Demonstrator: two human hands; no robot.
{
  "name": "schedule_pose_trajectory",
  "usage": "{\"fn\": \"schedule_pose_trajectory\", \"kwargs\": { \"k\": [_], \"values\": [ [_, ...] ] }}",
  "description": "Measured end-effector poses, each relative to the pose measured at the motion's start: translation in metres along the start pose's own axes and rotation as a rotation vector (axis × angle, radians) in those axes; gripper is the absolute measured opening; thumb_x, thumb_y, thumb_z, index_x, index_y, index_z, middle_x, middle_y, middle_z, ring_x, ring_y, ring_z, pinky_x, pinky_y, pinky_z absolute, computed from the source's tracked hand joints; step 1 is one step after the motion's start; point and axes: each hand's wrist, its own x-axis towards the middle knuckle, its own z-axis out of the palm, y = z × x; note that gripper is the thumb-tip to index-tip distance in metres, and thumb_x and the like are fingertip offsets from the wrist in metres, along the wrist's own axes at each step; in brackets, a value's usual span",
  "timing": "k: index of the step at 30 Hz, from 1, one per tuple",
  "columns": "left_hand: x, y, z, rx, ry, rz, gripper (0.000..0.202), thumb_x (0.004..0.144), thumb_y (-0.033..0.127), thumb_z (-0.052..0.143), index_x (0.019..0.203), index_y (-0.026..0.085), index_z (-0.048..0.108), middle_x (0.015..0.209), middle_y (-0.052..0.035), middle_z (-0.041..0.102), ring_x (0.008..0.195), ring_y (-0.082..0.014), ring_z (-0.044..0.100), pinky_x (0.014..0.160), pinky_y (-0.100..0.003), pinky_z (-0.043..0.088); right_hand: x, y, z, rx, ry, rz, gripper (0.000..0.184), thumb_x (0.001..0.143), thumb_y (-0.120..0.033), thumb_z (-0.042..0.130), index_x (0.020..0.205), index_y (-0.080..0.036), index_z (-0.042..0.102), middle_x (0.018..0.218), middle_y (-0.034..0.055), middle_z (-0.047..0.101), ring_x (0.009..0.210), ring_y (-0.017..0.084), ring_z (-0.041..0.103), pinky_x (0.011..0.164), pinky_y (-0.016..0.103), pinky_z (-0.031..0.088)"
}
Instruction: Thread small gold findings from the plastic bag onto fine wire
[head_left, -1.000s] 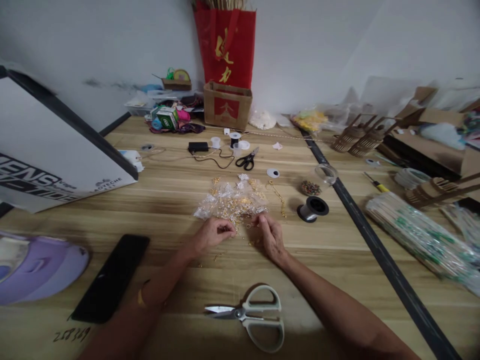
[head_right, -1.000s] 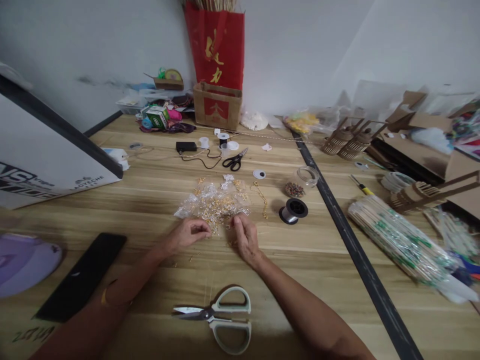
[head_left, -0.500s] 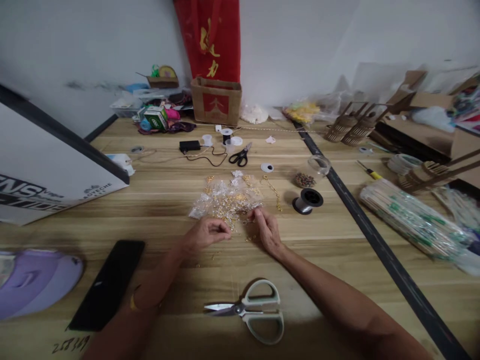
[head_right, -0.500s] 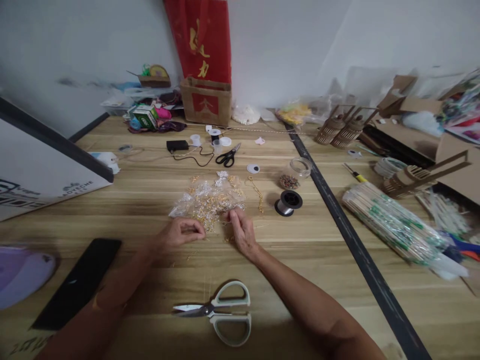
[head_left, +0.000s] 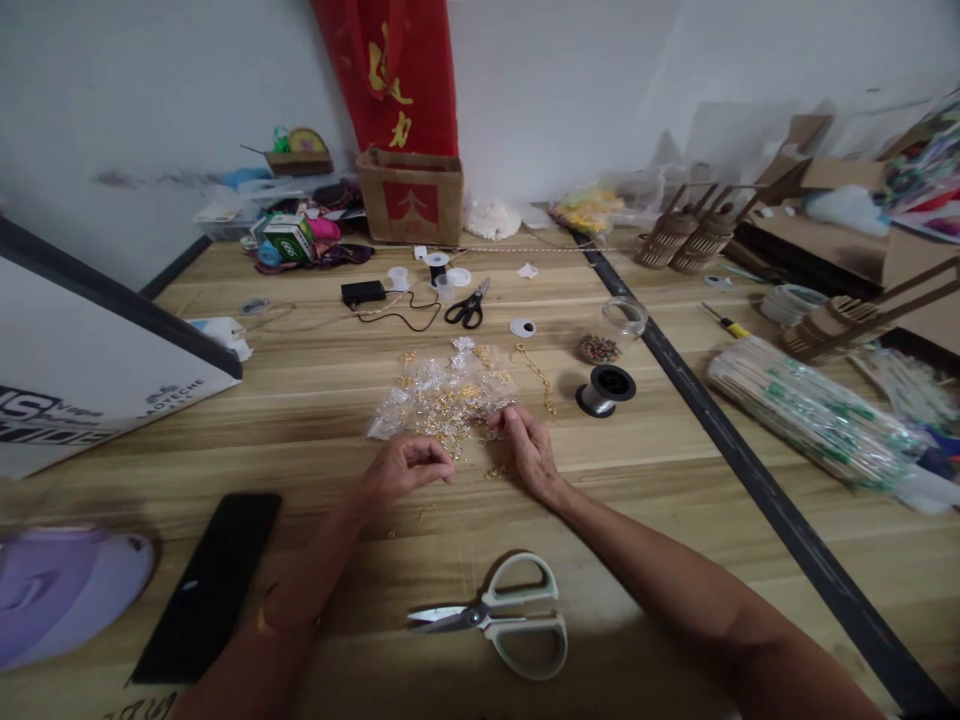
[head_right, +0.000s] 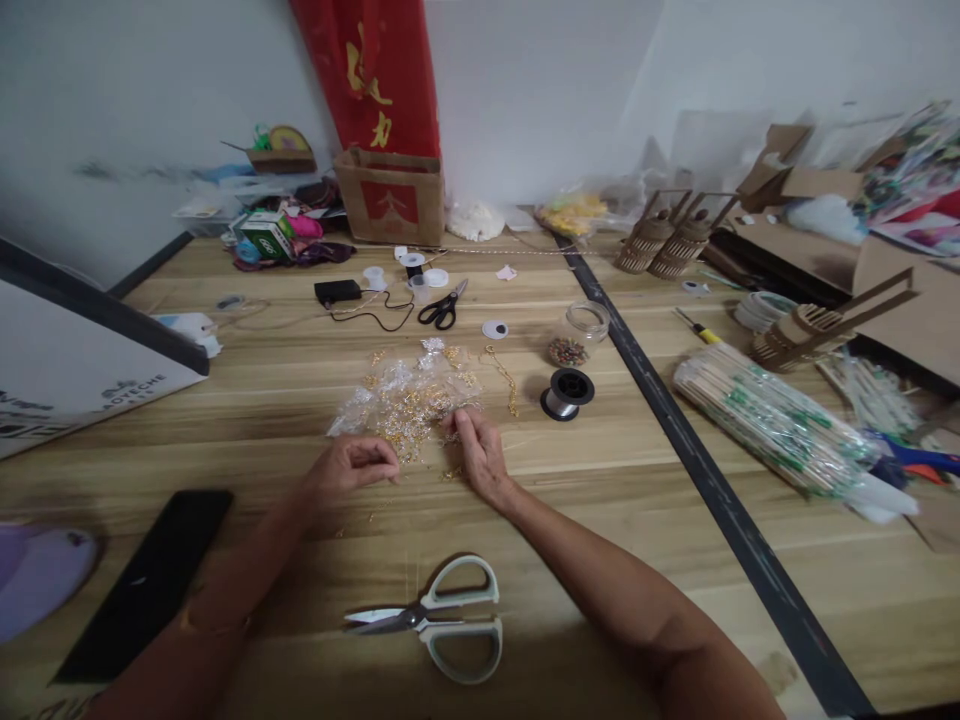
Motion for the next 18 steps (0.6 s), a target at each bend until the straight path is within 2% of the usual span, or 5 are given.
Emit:
{"fn": "schedule_pose_trajectory", "kwargs": {
  "k": [5,13,18],
  "values": [
    [0.002,-0.004,0.004,0.043,0.047,0.005,0.025,0.071,0.037,0.069,0.069,0.013,0.062,0.063,-0.0015,0.065,0.059,-0.0116,0.060,0.060,-0.022,0.048,-0.003,-0.006,-0.001,-0.045,-0.062,-0.068,0.035,0.094,-0.041,0.036,0.076,-0.018,0.056,0.072,0.0010,0.053,0.071,0.014,0.051,0.068,0.026,0.040],
    [0.003,-0.006,0.009,0.081,0.123,0.037,0.018,0.072,0.031,0.067,0.071,0.013,0.064,0.067,-0.0022,0.065,0.063,-0.0123,0.058,0.063,-0.022,0.046,-0.010,-0.011,0.003,-0.170,-0.278,-0.374,0.014,0.085,-0.033,0.055,0.089,-0.019,0.055,0.082,0.0050,0.060,0.078,0.018,0.055,0.072,0.033,0.045],
    [0.003,-0.007,0.009,0.036,0.153,0.028,0.015,0.071,0.027,0.067,0.071,0.013,0.065,0.068,-0.0026,0.066,0.064,-0.0124,0.058,0.063,-0.022,0.045,-0.012,-0.006,0.006,-0.271,-0.310,-0.466,0.012,0.082,-0.029,0.061,0.087,-0.020,0.054,0.080,0.0051,0.061,0.075,0.018,0.055,0.070,0.033,0.045]
  ]
}}
